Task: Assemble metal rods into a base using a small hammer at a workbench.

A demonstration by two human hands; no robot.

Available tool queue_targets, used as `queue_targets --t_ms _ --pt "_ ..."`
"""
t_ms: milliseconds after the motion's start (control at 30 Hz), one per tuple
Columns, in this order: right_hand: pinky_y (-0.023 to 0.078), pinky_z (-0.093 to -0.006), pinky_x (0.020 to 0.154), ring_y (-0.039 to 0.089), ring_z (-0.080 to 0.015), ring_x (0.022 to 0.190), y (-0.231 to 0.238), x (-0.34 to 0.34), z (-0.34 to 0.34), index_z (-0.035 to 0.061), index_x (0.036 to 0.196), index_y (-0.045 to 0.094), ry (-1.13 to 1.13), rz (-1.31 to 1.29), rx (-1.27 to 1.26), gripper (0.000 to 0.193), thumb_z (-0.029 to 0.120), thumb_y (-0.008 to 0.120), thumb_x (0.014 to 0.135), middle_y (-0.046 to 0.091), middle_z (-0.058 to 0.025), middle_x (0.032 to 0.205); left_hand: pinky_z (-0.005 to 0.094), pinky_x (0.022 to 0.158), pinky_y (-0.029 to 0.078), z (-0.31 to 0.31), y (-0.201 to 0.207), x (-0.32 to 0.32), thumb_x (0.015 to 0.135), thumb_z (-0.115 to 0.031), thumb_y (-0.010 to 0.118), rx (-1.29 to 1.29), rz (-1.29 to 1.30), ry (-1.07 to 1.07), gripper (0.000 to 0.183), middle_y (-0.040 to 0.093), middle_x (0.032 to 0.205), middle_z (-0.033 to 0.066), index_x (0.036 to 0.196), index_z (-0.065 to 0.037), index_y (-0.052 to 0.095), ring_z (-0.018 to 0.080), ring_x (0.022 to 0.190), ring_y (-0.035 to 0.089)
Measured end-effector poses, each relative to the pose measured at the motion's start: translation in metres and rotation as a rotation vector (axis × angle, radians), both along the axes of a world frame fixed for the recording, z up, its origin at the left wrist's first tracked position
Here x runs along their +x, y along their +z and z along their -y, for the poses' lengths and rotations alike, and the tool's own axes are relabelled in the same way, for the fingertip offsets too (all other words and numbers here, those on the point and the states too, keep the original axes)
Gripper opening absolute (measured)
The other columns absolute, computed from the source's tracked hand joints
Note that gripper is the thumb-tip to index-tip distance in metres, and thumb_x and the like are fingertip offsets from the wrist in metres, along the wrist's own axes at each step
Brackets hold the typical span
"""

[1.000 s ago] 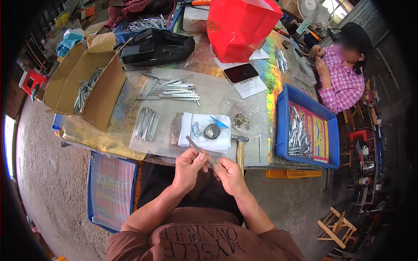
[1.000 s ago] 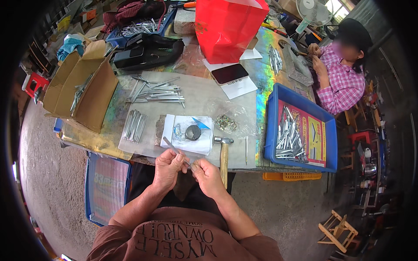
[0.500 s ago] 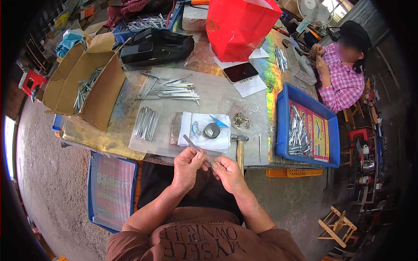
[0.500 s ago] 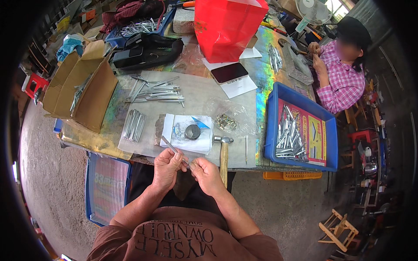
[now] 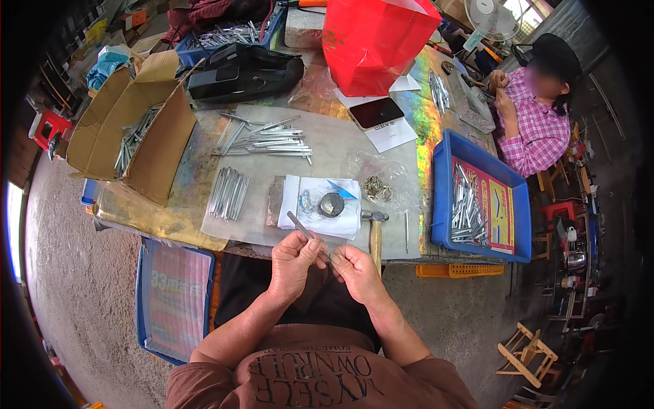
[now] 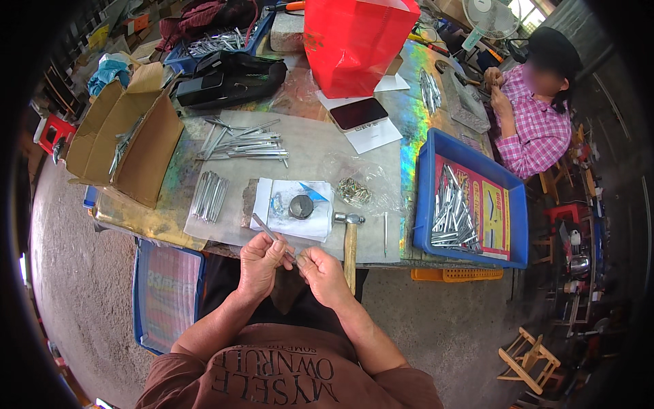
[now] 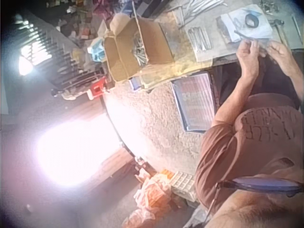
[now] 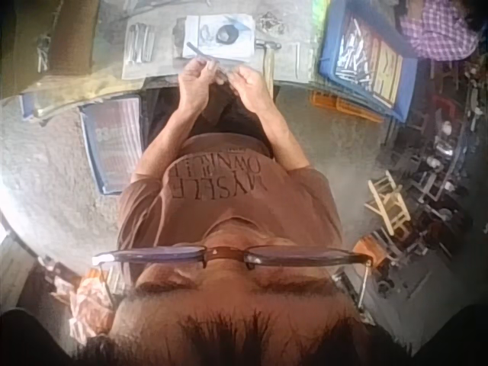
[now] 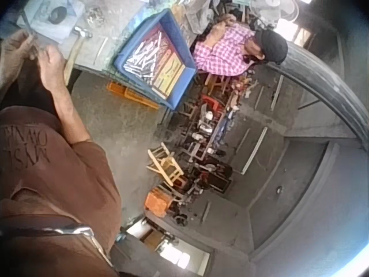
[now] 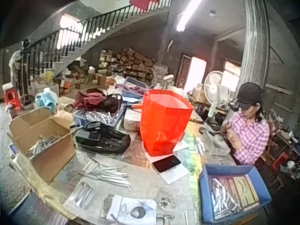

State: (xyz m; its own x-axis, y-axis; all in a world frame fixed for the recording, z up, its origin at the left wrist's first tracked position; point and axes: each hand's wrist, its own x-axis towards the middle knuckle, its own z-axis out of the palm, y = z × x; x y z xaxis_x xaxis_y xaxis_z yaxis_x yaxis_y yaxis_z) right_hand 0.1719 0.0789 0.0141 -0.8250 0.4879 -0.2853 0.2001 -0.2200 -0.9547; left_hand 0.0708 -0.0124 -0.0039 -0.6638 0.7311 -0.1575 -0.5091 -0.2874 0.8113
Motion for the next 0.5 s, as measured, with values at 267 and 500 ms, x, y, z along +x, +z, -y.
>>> queue_targets --t_ms 267,500 --pt "0.032 -0.0195 0.046 0.038 -0.0054 0.052 -0.002 0.0012 -0.0029 0.0026 0.071 0.047 -0.003 -0.023 -0.045 0.018 0.014 0.048 0.086 0.044 0.0015 0.059 0.0216 0.054 0.046 -0.0029 -0.0023 0.001 0.083 -0.01 0.053 0.017 -0.01 0.003 0.011 0.058 0.077 0.0089 0.087 0.0 0.051 0.0116 0.062 0.055" --pt "0.034 -0.0187 0.046 0.041 -0.0049 0.052 -0.001 0.0022 0.0014 0.0031 0.078 0.052 -0.028 0.023 0.01 0.015 0.016 0.049 0.085 0.046 0.0022 0.06 0.0211 0.055 0.045 0.0016 0.002 0.0022 0.084 -0.009 0.051 -0.095 0.085 -0.009 0.009 0.059 0.076 0.0077 0.087 -0.001 0.052 0.0105 0.059 0.054"
